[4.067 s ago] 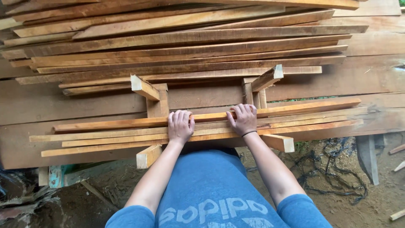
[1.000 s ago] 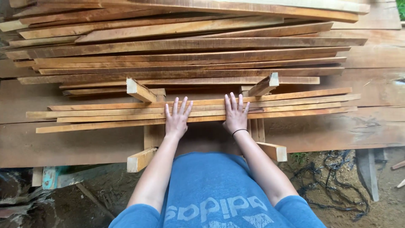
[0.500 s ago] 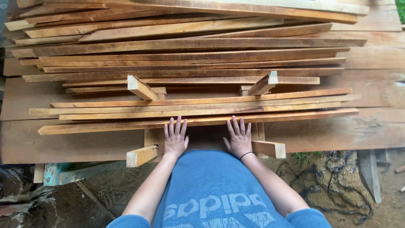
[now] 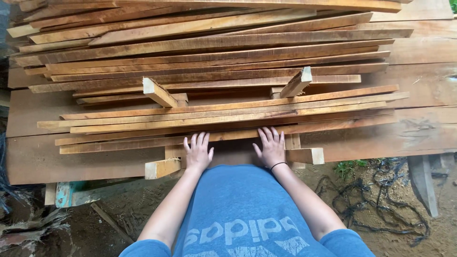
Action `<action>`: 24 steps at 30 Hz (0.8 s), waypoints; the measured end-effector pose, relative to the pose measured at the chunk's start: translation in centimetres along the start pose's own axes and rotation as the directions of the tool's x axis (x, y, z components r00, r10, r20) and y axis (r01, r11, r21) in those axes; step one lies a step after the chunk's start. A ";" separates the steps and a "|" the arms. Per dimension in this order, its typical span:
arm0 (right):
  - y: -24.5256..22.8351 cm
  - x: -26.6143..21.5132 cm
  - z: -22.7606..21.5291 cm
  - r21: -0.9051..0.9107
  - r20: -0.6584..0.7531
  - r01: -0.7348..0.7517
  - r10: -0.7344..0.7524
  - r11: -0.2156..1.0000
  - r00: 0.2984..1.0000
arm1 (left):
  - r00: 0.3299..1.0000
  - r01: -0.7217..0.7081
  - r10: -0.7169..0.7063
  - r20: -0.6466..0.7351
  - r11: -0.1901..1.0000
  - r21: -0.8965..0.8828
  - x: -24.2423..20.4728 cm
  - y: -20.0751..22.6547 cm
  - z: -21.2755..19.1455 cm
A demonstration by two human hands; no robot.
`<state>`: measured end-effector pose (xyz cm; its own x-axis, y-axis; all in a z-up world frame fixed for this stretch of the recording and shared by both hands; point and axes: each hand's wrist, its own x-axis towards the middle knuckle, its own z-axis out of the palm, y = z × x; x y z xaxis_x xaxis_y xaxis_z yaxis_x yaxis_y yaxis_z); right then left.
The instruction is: Stacking thin wooden strips onto a rack in a woodworking shop.
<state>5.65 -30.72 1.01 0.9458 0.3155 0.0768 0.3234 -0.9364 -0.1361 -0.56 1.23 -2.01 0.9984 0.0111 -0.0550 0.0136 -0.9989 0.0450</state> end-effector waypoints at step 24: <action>0.6 -1.2 -5.2 0.402 0.165 0.042 -0.117 0.915 0.979 | 0.951 0.164 -0.058 0.305 0.928 -0.335 -2.2 0.2 -8.7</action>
<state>4.53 -32.45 6.01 0.8932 0.4439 -0.0716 0.3469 -0.7817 -0.5183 -2.33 1.38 6.81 0.9318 0.0541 -0.3589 0.1941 -0.9098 0.3669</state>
